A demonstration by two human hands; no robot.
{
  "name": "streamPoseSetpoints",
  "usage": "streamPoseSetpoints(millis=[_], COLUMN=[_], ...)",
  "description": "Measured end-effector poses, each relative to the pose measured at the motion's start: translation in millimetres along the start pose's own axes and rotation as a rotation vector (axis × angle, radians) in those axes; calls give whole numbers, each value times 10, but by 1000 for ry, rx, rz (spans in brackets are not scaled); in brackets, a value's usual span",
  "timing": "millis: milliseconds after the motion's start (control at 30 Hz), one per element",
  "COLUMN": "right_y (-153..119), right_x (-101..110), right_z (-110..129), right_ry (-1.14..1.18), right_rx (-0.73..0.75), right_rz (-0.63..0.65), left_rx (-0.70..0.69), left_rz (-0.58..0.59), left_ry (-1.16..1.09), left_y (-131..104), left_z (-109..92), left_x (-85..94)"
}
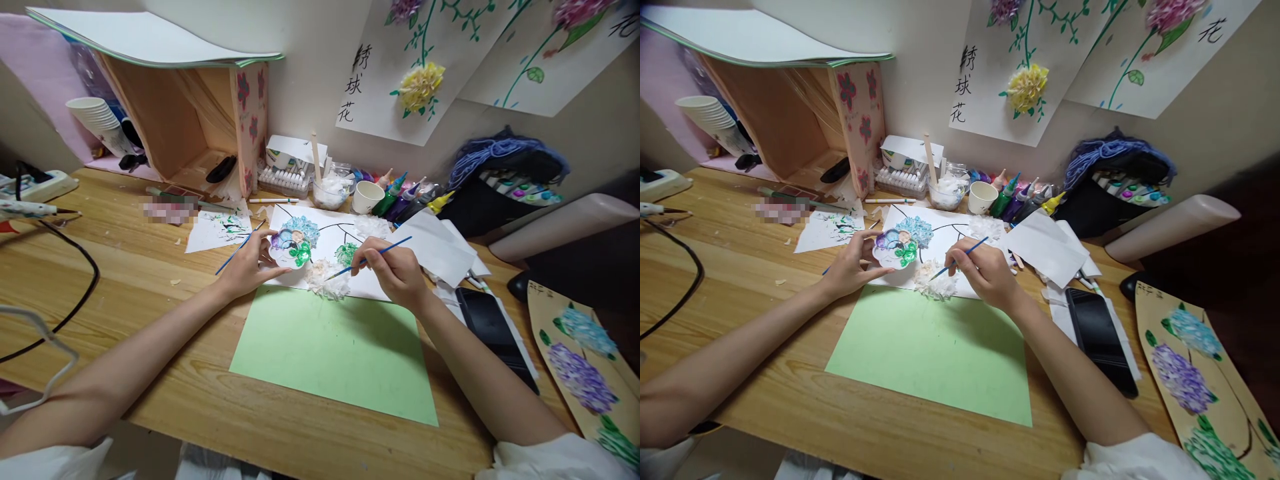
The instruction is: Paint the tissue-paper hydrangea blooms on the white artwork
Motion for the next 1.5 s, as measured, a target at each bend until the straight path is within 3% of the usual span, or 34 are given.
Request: streamPoseSetpoints(millis=[133, 300, 600, 933, 1167, 1500], right_y=[-2, -4, -4, 0, -21, -12], right_x=[-5, 3, -124, -93, -12, -46], right_z=[-16, -70, -54, -34, 5, 61], right_ry=[36, 31, -68, -75, 16, 16], right_rx=[-9, -74, 57, 42, -74, 90], right_rz=[20, -204, -73, -87, -206, -24], left_rx=[-13, -75, -150, -168, -103, -63], left_rz=[-3, -7, -16, -20, -24, -34], left_ry=[4, 35, 65, 66, 76, 27], left_y=[-2, -11, -15, -19, 1, 0], left_z=[1, -4, -40, -1, -59, -23], left_x=[0, 4, 21, 10, 20, 0])
Point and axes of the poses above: each hand's wrist, its own y-axis towards the middle knuckle, its own x-axis out of the back of the hand, z = x × y, the point moved 1 cm from there along y, towards the middle knuckle, and after that the axes turned 13 degrees about -z, right-handed, at the moved point
